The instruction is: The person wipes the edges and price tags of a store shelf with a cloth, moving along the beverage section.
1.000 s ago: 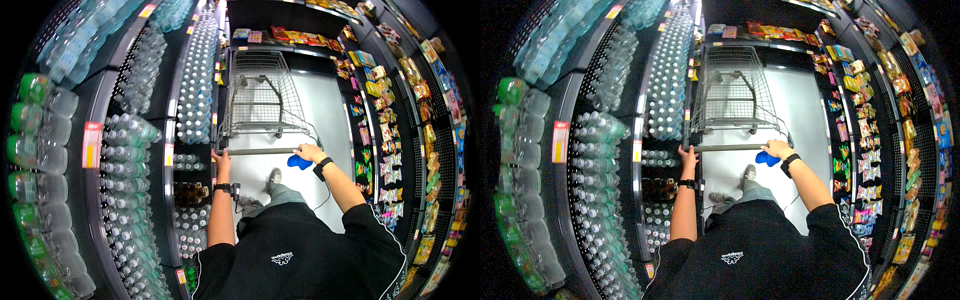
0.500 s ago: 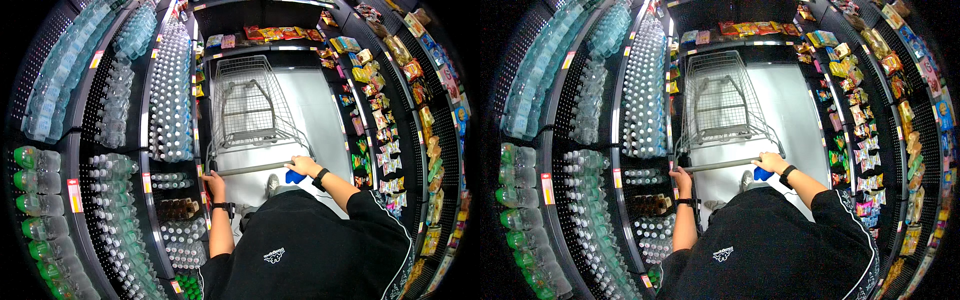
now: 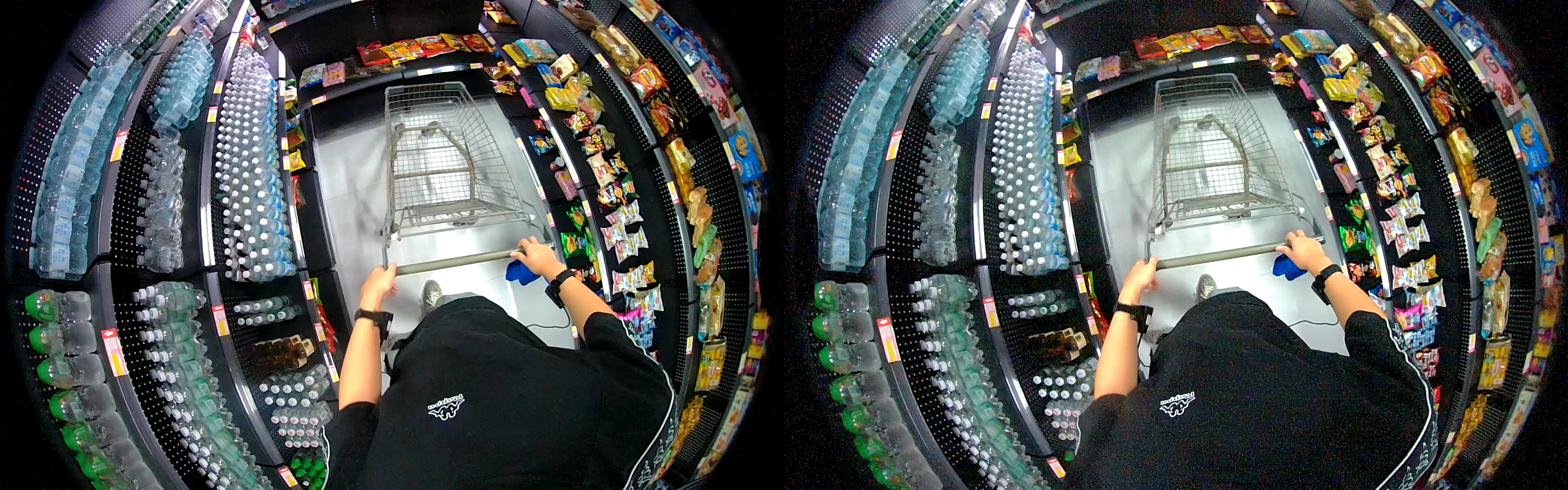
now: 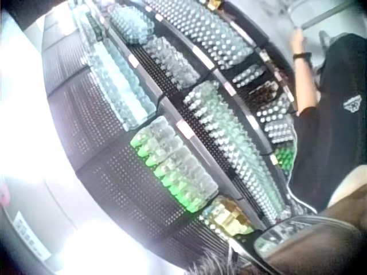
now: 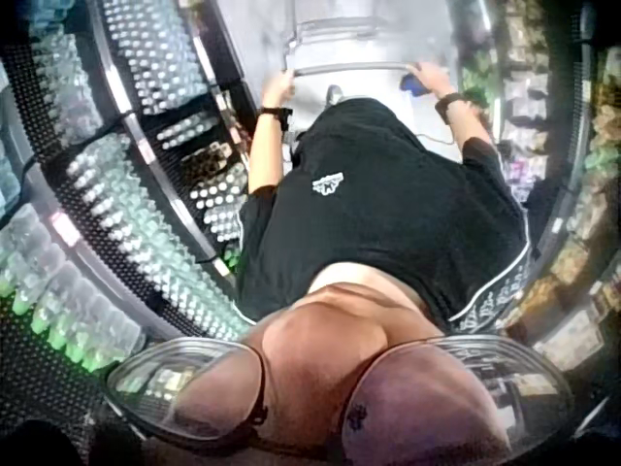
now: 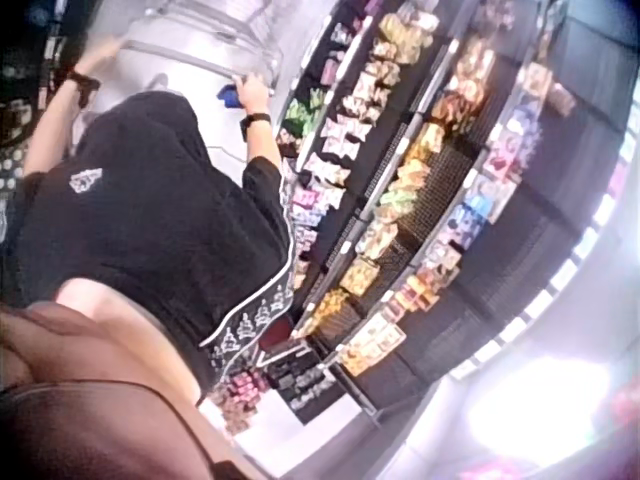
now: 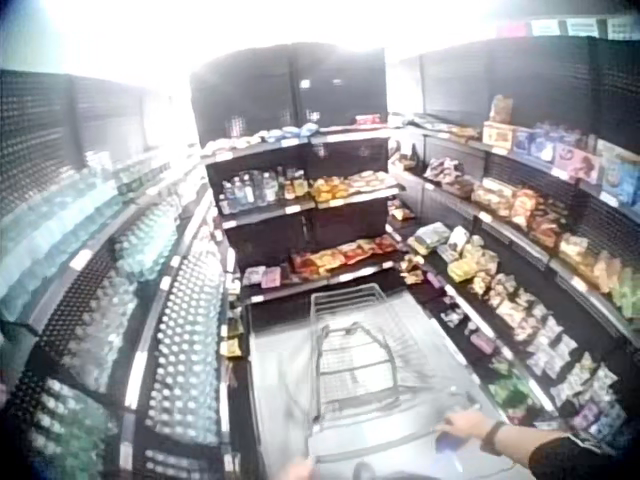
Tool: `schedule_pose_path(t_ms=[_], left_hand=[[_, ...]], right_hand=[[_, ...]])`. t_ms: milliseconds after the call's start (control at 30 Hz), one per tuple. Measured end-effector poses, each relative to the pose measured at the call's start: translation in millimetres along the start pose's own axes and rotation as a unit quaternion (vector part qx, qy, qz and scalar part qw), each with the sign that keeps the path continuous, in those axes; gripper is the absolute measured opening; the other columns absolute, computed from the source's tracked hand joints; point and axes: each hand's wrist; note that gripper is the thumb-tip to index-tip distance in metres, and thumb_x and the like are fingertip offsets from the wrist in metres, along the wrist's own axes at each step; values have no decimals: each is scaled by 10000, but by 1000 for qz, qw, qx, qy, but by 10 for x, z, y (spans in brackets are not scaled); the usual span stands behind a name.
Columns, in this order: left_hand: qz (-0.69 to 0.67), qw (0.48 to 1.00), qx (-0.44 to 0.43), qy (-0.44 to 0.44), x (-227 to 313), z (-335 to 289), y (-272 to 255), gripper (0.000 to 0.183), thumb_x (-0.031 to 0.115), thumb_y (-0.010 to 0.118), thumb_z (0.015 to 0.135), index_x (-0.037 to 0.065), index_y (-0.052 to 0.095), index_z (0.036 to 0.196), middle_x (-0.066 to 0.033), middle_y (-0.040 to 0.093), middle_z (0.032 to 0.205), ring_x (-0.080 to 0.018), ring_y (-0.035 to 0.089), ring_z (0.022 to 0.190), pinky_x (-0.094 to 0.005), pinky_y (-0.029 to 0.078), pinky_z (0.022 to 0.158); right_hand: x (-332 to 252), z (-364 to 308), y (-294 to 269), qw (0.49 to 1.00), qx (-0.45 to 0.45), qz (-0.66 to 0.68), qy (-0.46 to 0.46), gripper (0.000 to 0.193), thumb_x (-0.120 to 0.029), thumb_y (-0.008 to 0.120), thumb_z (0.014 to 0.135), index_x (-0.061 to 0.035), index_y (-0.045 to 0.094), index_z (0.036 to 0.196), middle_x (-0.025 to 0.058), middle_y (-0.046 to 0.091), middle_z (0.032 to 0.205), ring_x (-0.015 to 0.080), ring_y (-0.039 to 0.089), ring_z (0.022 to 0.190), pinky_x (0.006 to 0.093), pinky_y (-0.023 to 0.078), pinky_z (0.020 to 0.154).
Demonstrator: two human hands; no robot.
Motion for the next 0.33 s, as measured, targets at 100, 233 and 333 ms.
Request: schedule_pose_path(t_ms=[100, 233, 333], left_hand=[[-114, 986, -117, -21, 188, 356, 379, 734, 581, 341, 1054, -33, 474, 1434, -191, 754, 1050, -324, 767, 850, -530, 553, 807], [-63, 981, -184, 20, 574, 504, 912, 747, 605, 297, 1077, -7, 426, 1484, -194, 719, 1049, -323, 744, 816, -532, 562, 797], [-18, 970, -243, 21, 854, 420, 1156, 726, 635, 308, 1069, 59, 448, 1488, -207, 702, 1102, -340, 742, 871, -548, 573, 863]], right_hand=[[349, -167, -24, 996, 45, 26, 71, 535, -537, 654, 977, -118, 621, 1308, 212, 559, 1395, 444, 678, 1097, 535, 553, 924], [918, -457, 295, 942, 227, 73, 236, 949, -496, 792, 888, -87, 334, 1612, 376, 293, 1627, 514, 619, 1242, 529, 559, 969], [1318, -427, 446, 899, 234, 210, 306, 1075, -383, 841, 873, -159, 178, 1689, 406, 190, 1656, 508, 541, 1361, 485, 513, 1083]])
Point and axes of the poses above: each hand's wrist, its own z-axis towards the middle knuckle, its own y-axis out of the palm, x = y × z
